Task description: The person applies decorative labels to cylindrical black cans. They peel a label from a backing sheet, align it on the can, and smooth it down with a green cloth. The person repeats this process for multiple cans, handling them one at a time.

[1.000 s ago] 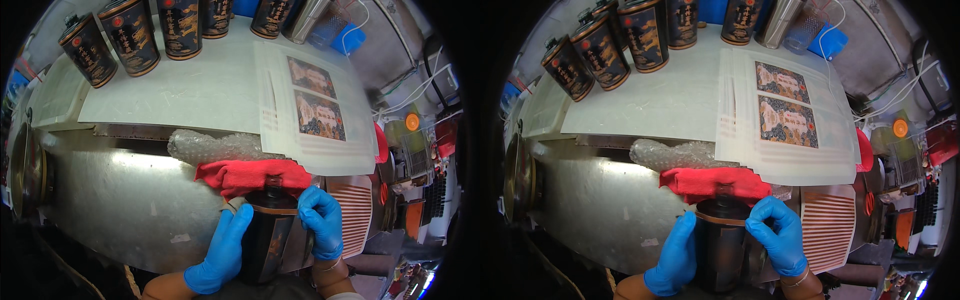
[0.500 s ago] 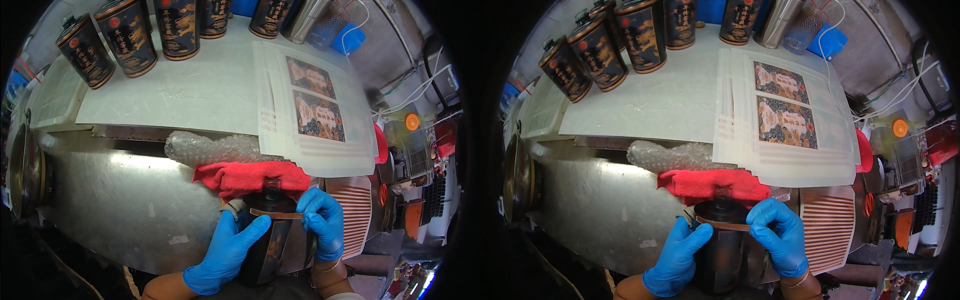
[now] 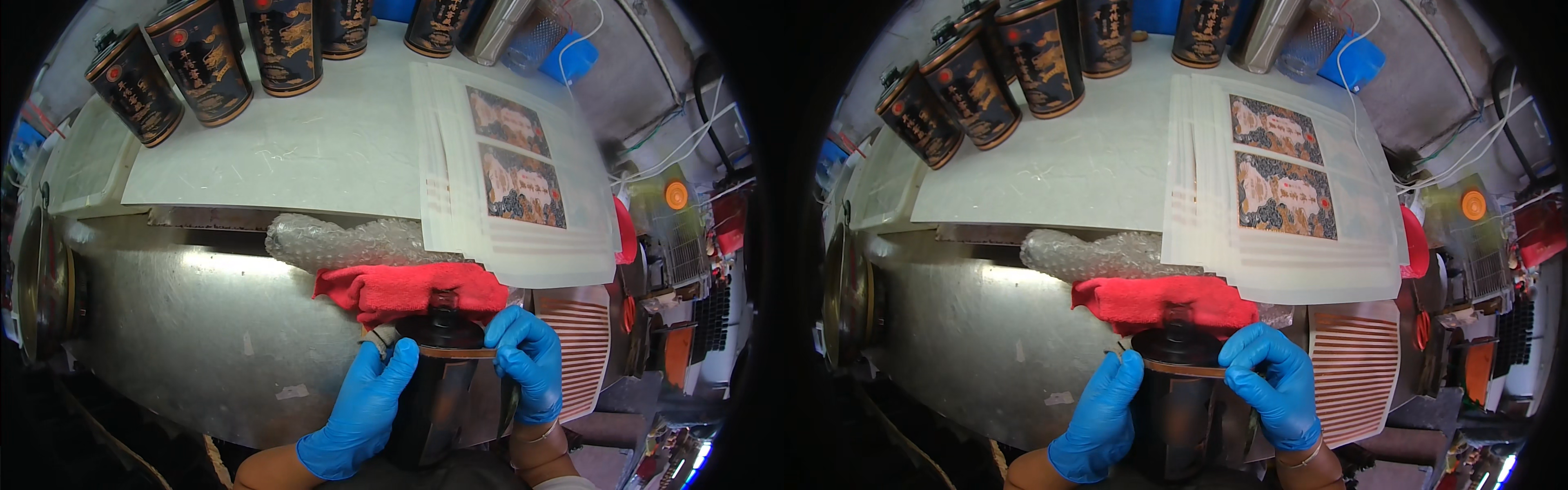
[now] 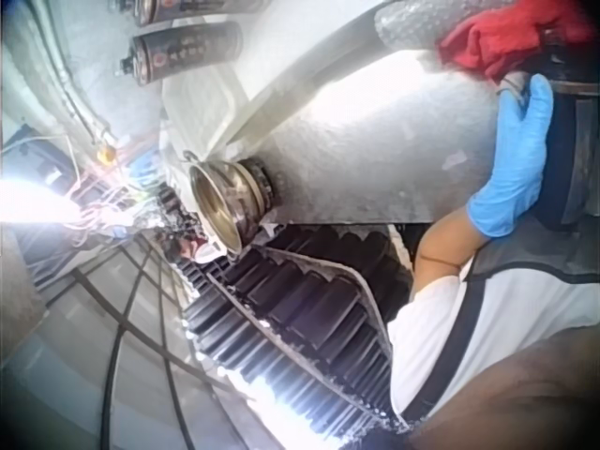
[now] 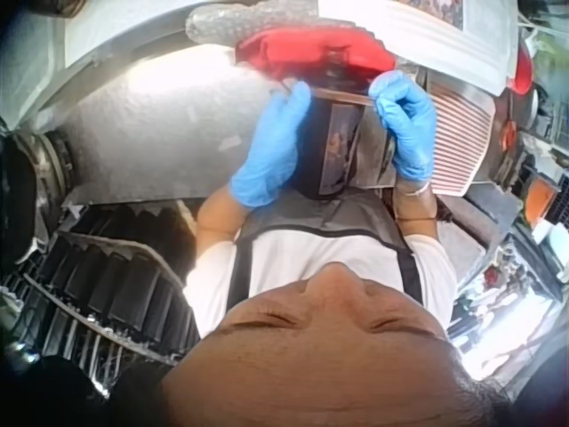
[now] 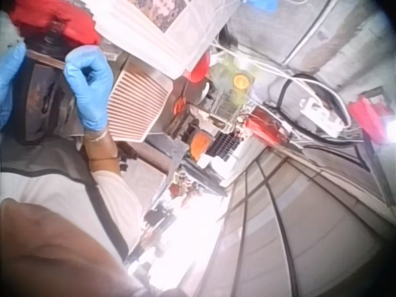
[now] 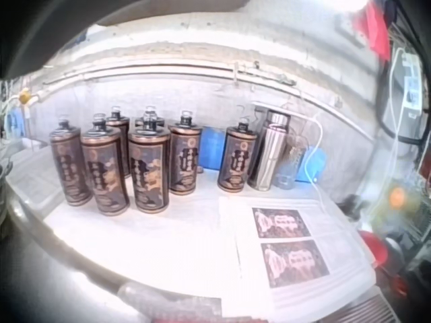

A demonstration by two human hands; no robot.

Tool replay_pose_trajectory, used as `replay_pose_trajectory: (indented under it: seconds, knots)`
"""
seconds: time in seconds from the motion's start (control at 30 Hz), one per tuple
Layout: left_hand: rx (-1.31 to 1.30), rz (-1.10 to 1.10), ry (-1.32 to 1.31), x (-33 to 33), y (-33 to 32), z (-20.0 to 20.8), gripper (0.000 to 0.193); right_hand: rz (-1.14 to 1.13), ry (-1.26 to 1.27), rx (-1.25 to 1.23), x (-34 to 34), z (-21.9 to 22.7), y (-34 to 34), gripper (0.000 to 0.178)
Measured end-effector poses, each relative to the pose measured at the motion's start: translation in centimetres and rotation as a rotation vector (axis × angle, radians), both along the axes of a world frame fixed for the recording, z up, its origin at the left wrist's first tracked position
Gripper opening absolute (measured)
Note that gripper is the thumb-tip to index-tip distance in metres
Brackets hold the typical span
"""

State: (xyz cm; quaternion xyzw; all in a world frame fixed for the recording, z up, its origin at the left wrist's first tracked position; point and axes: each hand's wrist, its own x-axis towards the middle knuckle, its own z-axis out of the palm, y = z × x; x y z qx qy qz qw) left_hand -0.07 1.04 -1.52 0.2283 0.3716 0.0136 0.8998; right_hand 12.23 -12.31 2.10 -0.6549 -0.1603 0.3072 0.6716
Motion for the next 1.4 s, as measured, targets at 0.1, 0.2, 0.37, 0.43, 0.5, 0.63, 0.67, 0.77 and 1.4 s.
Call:
replay_pose_trajectory:
  seconds: [0.1, 0.2, 0.37, 0.43, 0.5, 0.63, 0.67, 0.77, 1.4]
  knots:
    - [-0.009, 0.010, -0.029, -0.1, -0.1, -0.2, 0.044, 0.011, -0.025, 0.011, 0.0, -0.2, -0.2, 0.009]
    - [0.037, -0.005, -0.016, -0.1, -0.3, -0.1, 0.043, 0.010, -0.019, 0.016, 0.1, -0.2, -0.3, 0.009]
    - [0.034, -0.008, -0.023, 0.4, 0.1, 0.7, 0.043, 0.011, -0.010, 0.011, 0.2, -0.2, 0.0, 0.009]
    - [0.082, -0.020, -0.004, 0.4, 0.0, 1.0, 0.039, 0.021, -0.026, 0.004, 0.4, -0.6, -0.1, 0.009]
    - [0.088, -0.032, -0.020, 0.4, 0.1, 0.9, 0.041, 0.005, -0.021, -0.006, 0.4, -0.8, -0.1, 0.008]
    - [-0.162, 0.015, -0.080, 0.4, 0.7, 1.0, 0.038, -0.044, 0.015, -0.021, 0.2, -1.1, -0.2, 0.008]
    - [-0.266, 0.046, -0.083, 0.4, 0.8, 1.2, 0.036, -0.041, 0.013, -0.015, 0.3, -1.1, -0.2, 0.008]
    - [-0.012, 0.157, -0.235, -0.3, -0.1, 1.5, 0.046, -0.029, 0.010, 0.001, 0.4, -1.2, -0.4, 0.008]
    - [1.056, -0.226, -0.271, -0.6, -2.7, 0.5, 0.106, -0.055, -0.256, 0.013, 0.0, -1.9, -1.0, 0.012]
